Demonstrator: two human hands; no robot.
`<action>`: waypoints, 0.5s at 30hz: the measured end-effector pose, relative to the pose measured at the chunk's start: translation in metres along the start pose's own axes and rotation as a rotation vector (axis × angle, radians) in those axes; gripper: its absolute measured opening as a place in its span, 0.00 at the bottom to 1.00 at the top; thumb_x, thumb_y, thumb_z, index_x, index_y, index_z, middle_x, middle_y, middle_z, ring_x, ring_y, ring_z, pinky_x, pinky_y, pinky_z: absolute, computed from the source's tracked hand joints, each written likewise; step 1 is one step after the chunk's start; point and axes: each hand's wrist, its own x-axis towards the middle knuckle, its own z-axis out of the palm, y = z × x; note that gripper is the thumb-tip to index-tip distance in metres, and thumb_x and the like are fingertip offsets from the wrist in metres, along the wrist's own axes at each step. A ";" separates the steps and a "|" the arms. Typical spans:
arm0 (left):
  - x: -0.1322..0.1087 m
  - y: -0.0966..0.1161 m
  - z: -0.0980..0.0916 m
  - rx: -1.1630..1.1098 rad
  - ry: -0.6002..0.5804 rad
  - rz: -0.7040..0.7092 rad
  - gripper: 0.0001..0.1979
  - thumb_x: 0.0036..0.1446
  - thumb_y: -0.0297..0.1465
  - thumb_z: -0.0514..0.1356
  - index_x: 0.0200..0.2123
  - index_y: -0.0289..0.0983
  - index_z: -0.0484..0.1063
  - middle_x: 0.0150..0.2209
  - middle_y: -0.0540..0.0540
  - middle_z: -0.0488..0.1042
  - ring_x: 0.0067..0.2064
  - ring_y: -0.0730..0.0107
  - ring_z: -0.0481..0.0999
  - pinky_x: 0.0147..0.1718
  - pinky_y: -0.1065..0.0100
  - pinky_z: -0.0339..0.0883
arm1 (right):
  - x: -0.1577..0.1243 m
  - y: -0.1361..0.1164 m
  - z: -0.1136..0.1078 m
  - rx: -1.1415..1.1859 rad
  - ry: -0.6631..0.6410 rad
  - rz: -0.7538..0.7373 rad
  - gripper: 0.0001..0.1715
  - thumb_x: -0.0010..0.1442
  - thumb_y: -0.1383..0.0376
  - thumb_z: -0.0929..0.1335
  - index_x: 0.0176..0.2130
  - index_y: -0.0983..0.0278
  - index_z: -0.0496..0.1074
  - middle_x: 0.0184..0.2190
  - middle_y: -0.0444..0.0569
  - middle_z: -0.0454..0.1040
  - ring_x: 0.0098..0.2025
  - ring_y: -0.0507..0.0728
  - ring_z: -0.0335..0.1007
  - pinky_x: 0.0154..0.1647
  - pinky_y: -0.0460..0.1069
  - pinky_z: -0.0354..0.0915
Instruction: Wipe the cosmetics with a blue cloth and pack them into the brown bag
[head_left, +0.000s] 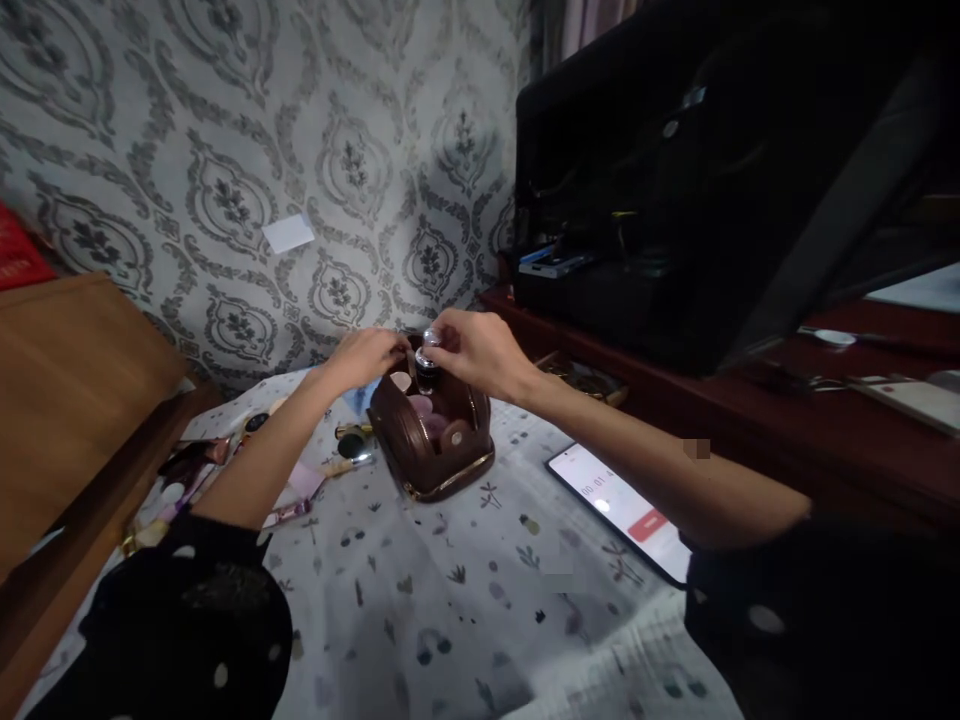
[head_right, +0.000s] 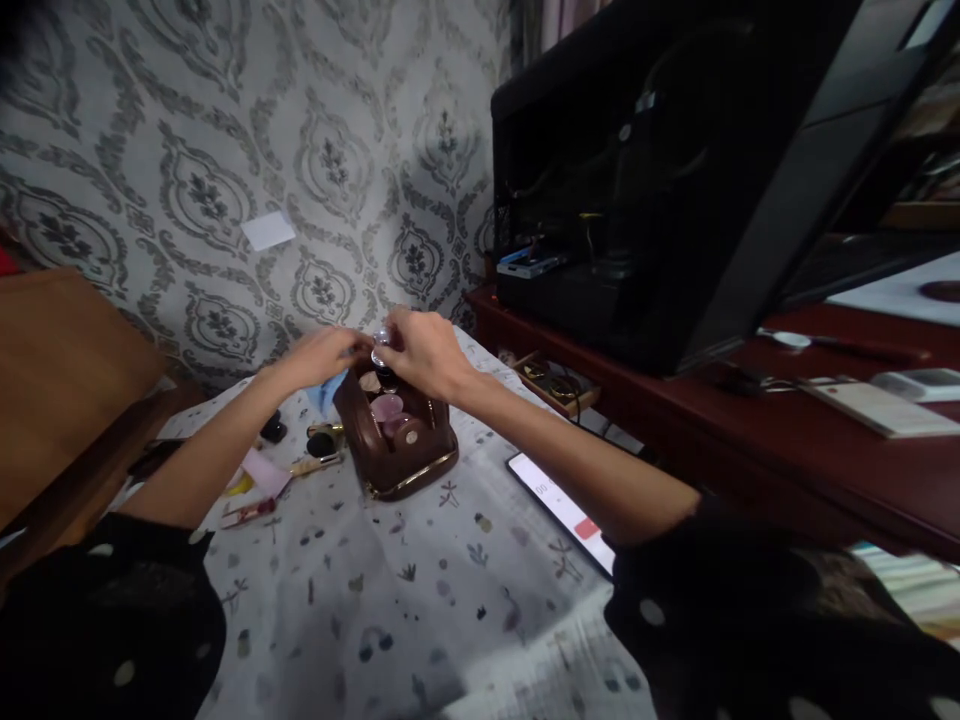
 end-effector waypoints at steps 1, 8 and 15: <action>0.009 0.000 0.005 0.068 -0.069 0.007 0.17 0.59 0.28 0.55 0.50 0.41 0.77 0.47 0.43 0.80 0.49 0.58 0.78 0.47 0.65 0.66 | 0.004 0.000 0.004 -0.083 -0.035 0.004 0.09 0.59 0.64 0.69 0.38 0.68 0.75 0.30 0.48 0.76 0.32 0.54 0.70 0.36 0.48 0.59; 0.053 -0.010 0.045 0.168 -0.163 0.004 0.12 0.57 0.29 0.58 0.43 0.38 0.78 0.44 0.39 0.81 0.49 0.55 0.79 0.45 0.67 0.67 | 0.028 0.003 0.031 -0.317 -0.223 0.002 0.14 0.61 0.66 0.66 0.44 0.69 0.76 0.41 0.59 0.79 0.44 0.62 0.75 0.42 0.50 0.63; 0.078 -0.029 0.063 0.185 -0.127 -0.049 0.13 0.58 0.27 0.57 0.43 0.34 0.78 0.43 0.34 0.81 0.48 0.53 0.79 0.45 0.65 0.67 | 0.045 0.000 0.054 -0.342 -0.375 0.050 0.18 0.60 0.74 0.65 0.49 0.74 0.76 0.46 0.65 0.79 0.51 0.66 0.75 0.47 0.51 0.69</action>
